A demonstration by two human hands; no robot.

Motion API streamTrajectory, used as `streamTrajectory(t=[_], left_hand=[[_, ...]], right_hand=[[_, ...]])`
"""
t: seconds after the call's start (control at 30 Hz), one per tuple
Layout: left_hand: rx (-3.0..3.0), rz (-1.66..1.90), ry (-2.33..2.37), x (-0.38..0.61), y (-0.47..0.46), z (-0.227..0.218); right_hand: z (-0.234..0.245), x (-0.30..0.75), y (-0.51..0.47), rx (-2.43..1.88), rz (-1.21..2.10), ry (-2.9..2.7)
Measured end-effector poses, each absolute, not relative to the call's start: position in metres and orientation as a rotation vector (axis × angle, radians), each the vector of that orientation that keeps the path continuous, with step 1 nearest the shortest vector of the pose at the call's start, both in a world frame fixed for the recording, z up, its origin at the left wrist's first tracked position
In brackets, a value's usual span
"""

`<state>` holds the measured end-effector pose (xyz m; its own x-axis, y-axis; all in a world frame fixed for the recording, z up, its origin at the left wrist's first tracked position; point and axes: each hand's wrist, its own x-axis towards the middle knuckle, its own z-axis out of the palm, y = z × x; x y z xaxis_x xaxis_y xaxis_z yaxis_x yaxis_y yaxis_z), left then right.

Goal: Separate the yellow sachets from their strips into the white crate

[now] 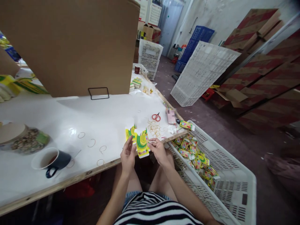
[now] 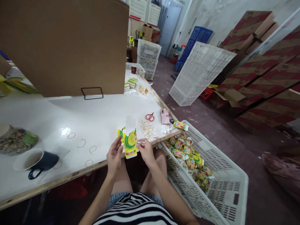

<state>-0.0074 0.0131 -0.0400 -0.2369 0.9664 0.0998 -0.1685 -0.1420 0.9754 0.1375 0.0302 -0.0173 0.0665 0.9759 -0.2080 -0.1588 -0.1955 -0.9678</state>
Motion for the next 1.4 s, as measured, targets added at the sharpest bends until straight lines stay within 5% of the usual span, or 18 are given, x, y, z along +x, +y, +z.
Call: streamTrajectory(t=[0.13, 0.3, 0.83, 1.07, 1.4], left_hand=[[0.679, 1.197, 0.762, -0.013, 0.02, -0.028], [0.568, 1.178, 0.525, -0.01, 0.016, -0.015], [0.626, 1.276, 0.87, 0.002, 0.019, -0.03], [1.022, 1.237, 1.0, 0.007, 0.014, -0.029], [1.426, 1.085, 1.039, 0.003, 0.009, -0.022]], right_hand=[[-0.011, 0.133, 0.016, -1.214, 1.437, -0.909], [-0.004, 0.132, 0.012, -1.167, 1.484, -0.921], [-0.015, 0.137, 0.01, -1.369, 1.196, -1.147], [0.018, 0.139, 0.01, -1.439, 0.547, -1.799], [0.014, 0.141, 0.02, -1.481, 0.702, -1.791]])
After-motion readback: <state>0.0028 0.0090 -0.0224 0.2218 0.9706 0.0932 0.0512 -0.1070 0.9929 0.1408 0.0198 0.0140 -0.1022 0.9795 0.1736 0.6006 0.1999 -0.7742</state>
